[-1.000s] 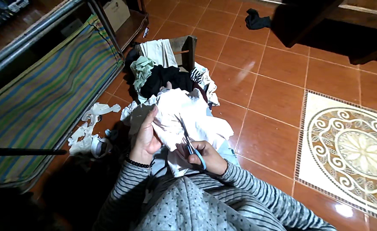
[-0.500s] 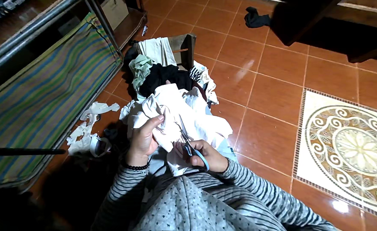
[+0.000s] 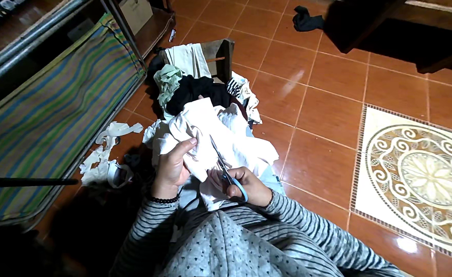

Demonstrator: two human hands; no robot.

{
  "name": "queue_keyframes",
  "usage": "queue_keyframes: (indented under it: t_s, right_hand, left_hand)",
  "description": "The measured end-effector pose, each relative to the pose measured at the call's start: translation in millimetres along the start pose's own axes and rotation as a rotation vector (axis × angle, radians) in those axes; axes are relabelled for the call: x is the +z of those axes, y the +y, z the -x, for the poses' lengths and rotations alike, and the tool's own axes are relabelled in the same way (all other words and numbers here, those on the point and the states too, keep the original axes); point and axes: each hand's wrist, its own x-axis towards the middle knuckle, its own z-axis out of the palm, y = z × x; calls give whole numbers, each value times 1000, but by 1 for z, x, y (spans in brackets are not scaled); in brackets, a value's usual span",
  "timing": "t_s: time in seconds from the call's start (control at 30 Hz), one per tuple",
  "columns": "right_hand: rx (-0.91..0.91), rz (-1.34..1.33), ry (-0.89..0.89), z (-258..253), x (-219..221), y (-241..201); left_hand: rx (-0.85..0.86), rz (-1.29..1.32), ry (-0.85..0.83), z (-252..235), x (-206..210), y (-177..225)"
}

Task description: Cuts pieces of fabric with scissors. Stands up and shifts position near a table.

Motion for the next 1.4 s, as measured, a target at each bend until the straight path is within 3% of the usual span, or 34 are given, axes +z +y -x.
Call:
queue_keyframes:
  t_s: [0.4,0.53,0.77,1.1,1.4]
  right_hand:
    - [-45,-43,-78,-8,1,-6]
    - [-19,-9,-19,-8,2,-6]
    - [17,66,76,-5,0,-2]
    - [11,47,40,-4,-1,-3]
    - [28,-20,-8,-3,-1,-5]
  left_hand:
    - [-41,-3,6,4,3,-6]
    - [-61,91,-29,1,2,-3]
    - [-268,68,95,-5,9,3]
    - [-38,28,47,2,5,-6]
    - [15,8,6,3,2,-8]
